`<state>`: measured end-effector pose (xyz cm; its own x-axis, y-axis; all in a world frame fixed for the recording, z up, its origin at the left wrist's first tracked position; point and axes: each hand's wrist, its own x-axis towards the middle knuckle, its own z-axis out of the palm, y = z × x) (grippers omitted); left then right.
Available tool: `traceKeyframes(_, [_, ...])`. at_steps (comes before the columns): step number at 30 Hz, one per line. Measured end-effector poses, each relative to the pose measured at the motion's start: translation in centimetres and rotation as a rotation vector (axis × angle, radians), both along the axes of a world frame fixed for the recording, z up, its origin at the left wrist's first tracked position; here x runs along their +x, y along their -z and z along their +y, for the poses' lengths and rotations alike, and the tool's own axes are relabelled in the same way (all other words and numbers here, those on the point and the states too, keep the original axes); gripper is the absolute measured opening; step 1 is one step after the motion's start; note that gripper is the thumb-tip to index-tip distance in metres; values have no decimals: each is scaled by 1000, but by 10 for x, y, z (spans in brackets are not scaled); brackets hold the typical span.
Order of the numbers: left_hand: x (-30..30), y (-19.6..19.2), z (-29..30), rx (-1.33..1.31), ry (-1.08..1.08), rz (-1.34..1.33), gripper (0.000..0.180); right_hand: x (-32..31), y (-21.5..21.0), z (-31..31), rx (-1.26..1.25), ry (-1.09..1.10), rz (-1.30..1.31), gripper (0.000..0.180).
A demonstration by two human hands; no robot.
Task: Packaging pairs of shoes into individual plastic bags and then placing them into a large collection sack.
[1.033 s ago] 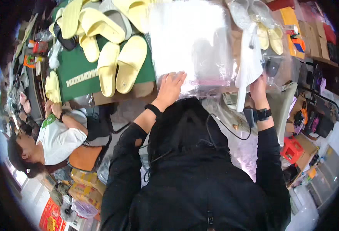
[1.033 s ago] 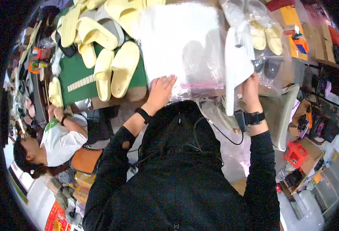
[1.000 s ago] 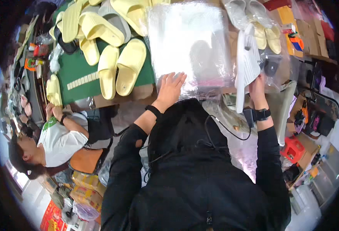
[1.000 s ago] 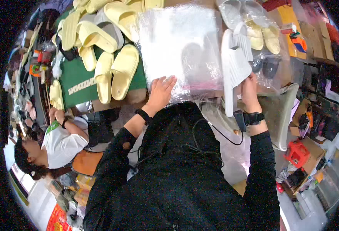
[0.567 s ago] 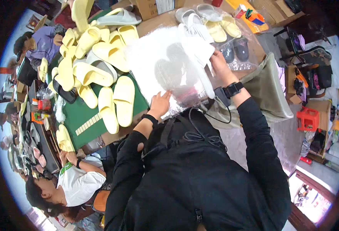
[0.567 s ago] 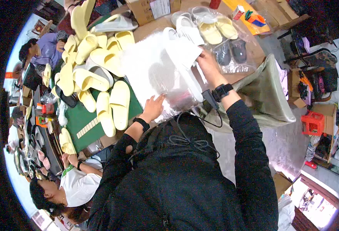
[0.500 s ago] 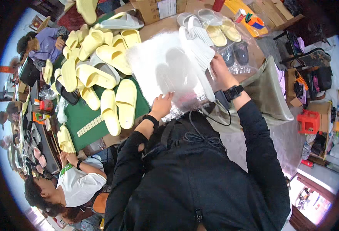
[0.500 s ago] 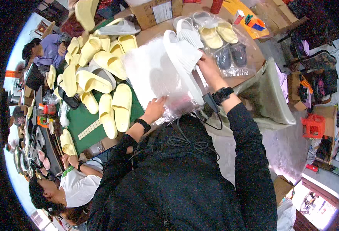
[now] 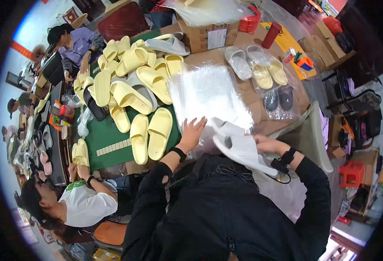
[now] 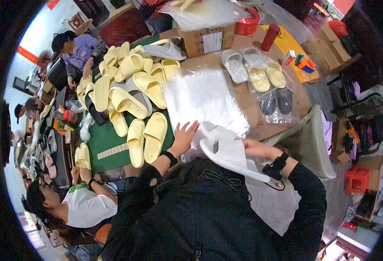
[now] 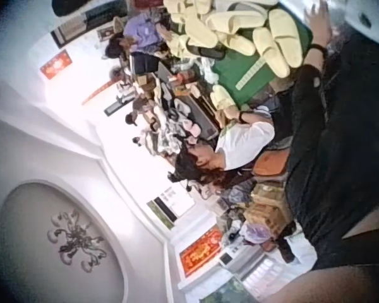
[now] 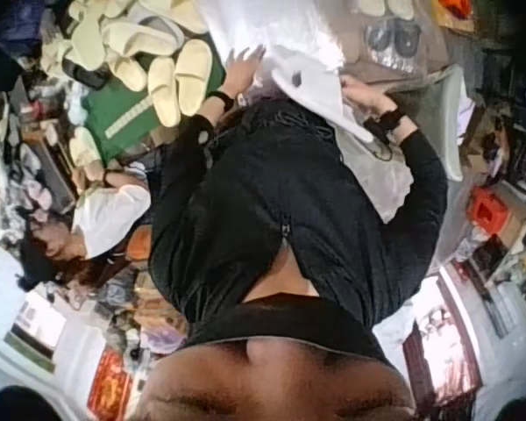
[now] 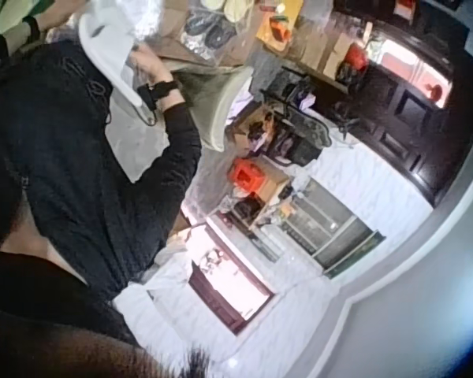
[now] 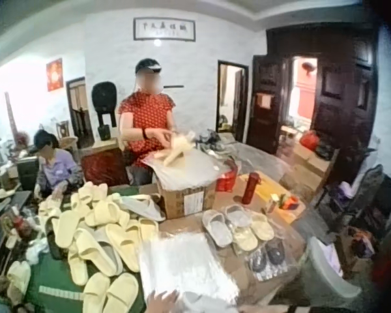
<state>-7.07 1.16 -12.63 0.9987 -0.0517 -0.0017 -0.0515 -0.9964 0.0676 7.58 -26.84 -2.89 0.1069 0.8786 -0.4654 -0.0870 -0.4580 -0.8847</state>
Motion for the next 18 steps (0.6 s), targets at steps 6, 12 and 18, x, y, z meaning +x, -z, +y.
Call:
traceKeyframes(6, [-4, 8, -4, -193, -173, -71, 95, 0, 37, 26, -158, -82, 117, 33])
traceKeyframes(12, [-13, 10, -5, -465, -168, -128, 90, -9, 22, 47, -124, 97, -89, 32])
traceKeyframes(18, [-6, 6, -19, -626, -66, -109, 82, -24, 70, 37, -37, 244, -679, 33])
